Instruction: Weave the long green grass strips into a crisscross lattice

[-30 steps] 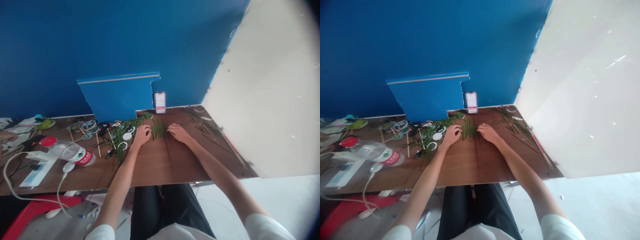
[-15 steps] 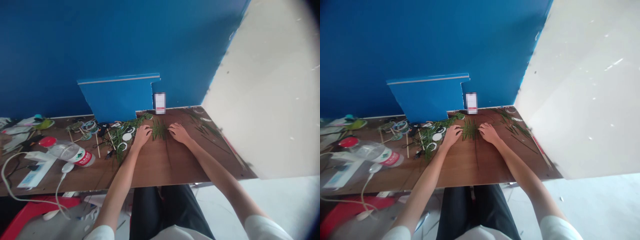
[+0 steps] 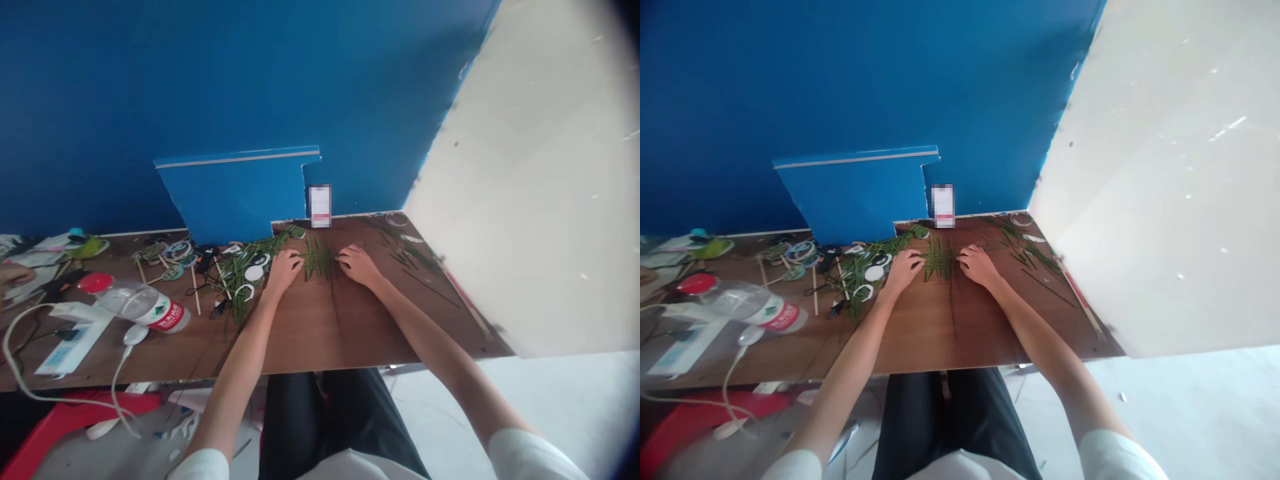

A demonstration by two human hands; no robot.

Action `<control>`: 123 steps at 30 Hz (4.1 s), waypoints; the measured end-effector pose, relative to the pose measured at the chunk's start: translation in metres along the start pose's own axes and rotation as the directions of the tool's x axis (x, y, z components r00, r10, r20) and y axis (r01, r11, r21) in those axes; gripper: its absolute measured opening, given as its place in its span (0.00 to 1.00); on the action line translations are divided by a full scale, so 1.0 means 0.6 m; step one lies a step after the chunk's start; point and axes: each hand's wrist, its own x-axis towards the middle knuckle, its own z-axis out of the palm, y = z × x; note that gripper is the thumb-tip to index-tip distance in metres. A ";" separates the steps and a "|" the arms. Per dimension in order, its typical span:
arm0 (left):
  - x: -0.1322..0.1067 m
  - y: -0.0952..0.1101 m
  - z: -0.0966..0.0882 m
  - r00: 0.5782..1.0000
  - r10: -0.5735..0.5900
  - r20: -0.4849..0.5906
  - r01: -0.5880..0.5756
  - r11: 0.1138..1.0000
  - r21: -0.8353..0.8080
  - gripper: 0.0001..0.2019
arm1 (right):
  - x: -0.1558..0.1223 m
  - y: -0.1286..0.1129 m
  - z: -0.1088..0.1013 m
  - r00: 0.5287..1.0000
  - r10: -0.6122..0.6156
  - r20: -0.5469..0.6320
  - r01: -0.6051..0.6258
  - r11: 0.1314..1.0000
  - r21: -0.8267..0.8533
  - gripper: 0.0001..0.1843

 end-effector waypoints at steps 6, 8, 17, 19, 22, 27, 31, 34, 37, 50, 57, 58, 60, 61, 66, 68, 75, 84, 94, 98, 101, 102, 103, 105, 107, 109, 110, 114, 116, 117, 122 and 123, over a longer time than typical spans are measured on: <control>-0.001 0.003 -0.004 1.000 0.002 -0.007 -0.002 1.000 -0.005 0.08 | -0.001 -0.001 -0.001 1.000 0.003 -0.003 -0.003 1.000 -0.018 0.14; -0.001 0.004 -0.004 1.000 0.006 -0.007 -0.006 1.000 -0.002 0.08 | -0.001 -0.002 -0.003 1.000 0.003 -0.007 -0.004 1.000 -0.020 0.14; -0.001 0.007 -0.009 1.000 0.015 -0.003 -0.015 1.000 0.000 0.08 | -0.002 -0.002 -0.002 1.000 0.000 -0.016 -0.001 1.000 -0.030 0.14; -0.001 0.007 -0.010 1.000 0.012 0.003 -0.012 1.000 -0.004 0.08 | -0.002 -0.003 -0.004 1.000 0.000 -0.022 -0.001 1.000 -0.024 0.14; 0.000 0.007 -0.010 0.999 0.033 0.021 -0.032 0.999 -0.022 0.08 | -0.002 -0.005 -0.006 1.000 0.002 -0.024 -0.002 1.000 0.008 0.14; 0.000 0.003 -0.007 0.995 0.075 0.060 -0.073 0.997 -0.036 0.10 | -0.003 -0.004 -0.002 1.000 0.029 -0.009 -0.029 0.997 0.073 0.15; 0.000 0.000 -0.003 0.996 0.071 0.059 -0.068 0.997 -0.045 0.11 | -0.003 0.000 0.004 0.999 0.050 -0.011 -0.049 0.994 0.102 0.14; 0.001 -0.001 -0.002 0.996 0.059 0.062 -0.055 0.997 -0.057 0.11 | -0.003 0.002 0.005 0.999 0.040 -0.016 -0.038 0.993 0.109 0.14; 0.001 -0.003 -0.001 0.997 0.055 0.053 -0.051 0.996 -0.074 0.11 | -0.003 0.002 0.004 0.999 0.037 -0.024 -0.033 0.993 0.115 0.14; 0.001 -0.002 -0.004 0.997 0.073 0.036 -0.070 0.993 -0.095 0.11 | -0.002 0.001 0.003 0.999 -0.013 -0.039 0.017 0.994 0.109 0.14; 0.006 -0.003 0.005 0.991 0.117 0.063 -0.112 0.990 -0.083 0.16 | 0.005 -0.011 -0.002 0.999 0.043 -0.031 -0.041 0.998 0.058 0.24; 0.007 -0.005 0.008 0.989 0.129 0.072 -0.123 0.989 -0.082 0.16 | 0.006 -0.010 -0.001 0.999 0.046 -0.019 -0.045 0.997 0.055 0.25; 0.008 -0.008 0.013 0.985 0.149 0.084 -0.142 0.986 -0.082 0.17 | 0.007 -0.008 0.002 0.999 0.049 0.008 -0.050 0.997 0.056 0.26; 0.008 -0.010 0.015 0.984 0.157 0.087 -0.150 0.985 -0.083 0.17 | 0.007 -0.006 0.005 0.998 0.053 0.019 -0.054 0.997 0.059 0.26; 0.009 -0.012 0.018 0.980 0.178 0.087 -0.171 0.982 -0.082 0.16 | 0.006 0.001 0.015 0.997 0.067 0.033 -0.070 0.994 0.085 0.25; 0.009 -0.012 0.018 0.980 0.182 0.081 -0.175 0.981 -0.085 0.16 | 0.007 0.002 0.017 0.998 0.059 0.024 -0.061 0.994 0.092 0.25; 0.008 -0.008 0.013 0.979 0.185 0.082 -0.179 0.981 -0.077 0.16 | 0.009 0.000 0.016 1.000 0.013 -0.005 -0.013 0.994 0.111 0.23; 0.010 0.002 0.005 0.971 0.214 0.103 -0.205 0.974 -0.095 0.17 | 0.005 -0.008 0.003 1.000 0.011 0.010 -0.012 0.997 0.074 0.21; 0.010 0.001 0.006 0.974 0.213 0.080 -0.202 0.970 -0.132 0.15 | 0.003 -0.005 0.005 1.000 0.001 0.009 -0.002 0.997 0.083 0.20; 0.011 0.002 0.003 0.972 0.226 0.064 -0.216 0.967 -0.139 0.14 | 0.003 -0.006 0.002 0.999 0.015 0.037 -0.018 0.996 0.088 0.22; 0.011 0.003 0.002 0.970 0.235 0.066 -0.225 0.966 -0.130 0.15 | 0.003 -0.008 -0.001 0.999 0.017 0.045 -0.021 0.996 0.083 0.23; 0.011 0.003 0.002 0.968 0.242 0.068 -0.232 0.965 -0.123 0.15 | 0.003 -0.008 -0.001 0.999 0.018 0.042 -0.022 0.996 0.082 0.24; 0.011 0.003 0.003 0.965 0.252 0.072 -0.243 0.963 -0.117 0.16 | 0.003 -0.009 -0.001 0.999 0.020 0.041 -0.023 0.996 0.081 0.24; 0.012 0.001 0.007 0.957 0.277 0.080 -0.268 0.957 -0.110 0.18 | 0.004 -0.009 -0.001 0.999 0.027 0.043 -0.030 0.997 0.078 0.26; 0.014 -0.002 0.012 0.952 0.293 0.091 -0.282 0.952 -0.116 0.20 | 0.004 -0.009 0.000 0.998 0.031 0.054 -0.035 0.997 0.072 0.27; 0.015 -0.004 0.016 0.949 0.297 0.107 -0.283 0.951 -0.127 0.23 | 0.005 -0.008 0.000 0.997 0.030 0.068 -0.035 0.997 0.066 0.28; 0.016 -0.004 0.018 0.948 0.297 0.116 -0.282 0.950 -0.133 0.24 | 0.005 -0.008 0.001 0.997 0.030 0.072 -0.034 0.997 0.064 0.28; 0.018 0.000 0.019 0.939 0.305 0.160 -0.279 0.946 -0.168 0.32 | 0.006 -0.007 0.001 0.997 0.032 0.067 -0.037 0.997 0.069 0.28; 0.020 0.004 0.017 0.939 0.302 0.166 -0.267 0.942 -0.203 0.34 | 0.005 -0.007 0.001 0.997 0.038 0.061 -0.043 0.996 0.076 0.28; 0.021 0.006 0.016 0.943 0.293 0.157 -0.254 0.940 -0.227 0.34 | 0.005 -0.007 0.001 0.997 0.041 0.058 -0.045 0.996 0.081 0.28; 0.033 0.011 0.006 0.983 0.177 0.055 -0.150 0.934 -0.325 0.29 | 0.005 -0.004 0.001 0.999 0.030 0.036 -0.034 0.994 0.108 0.28; 0.036 0.013 0.005 0.983 0.174 0.053 -0.148 0.935 -0.321 0.27 | 0.005 -0.003 0.002 0.999 0.028 0.032 -0.032 0.993 0.116 0.28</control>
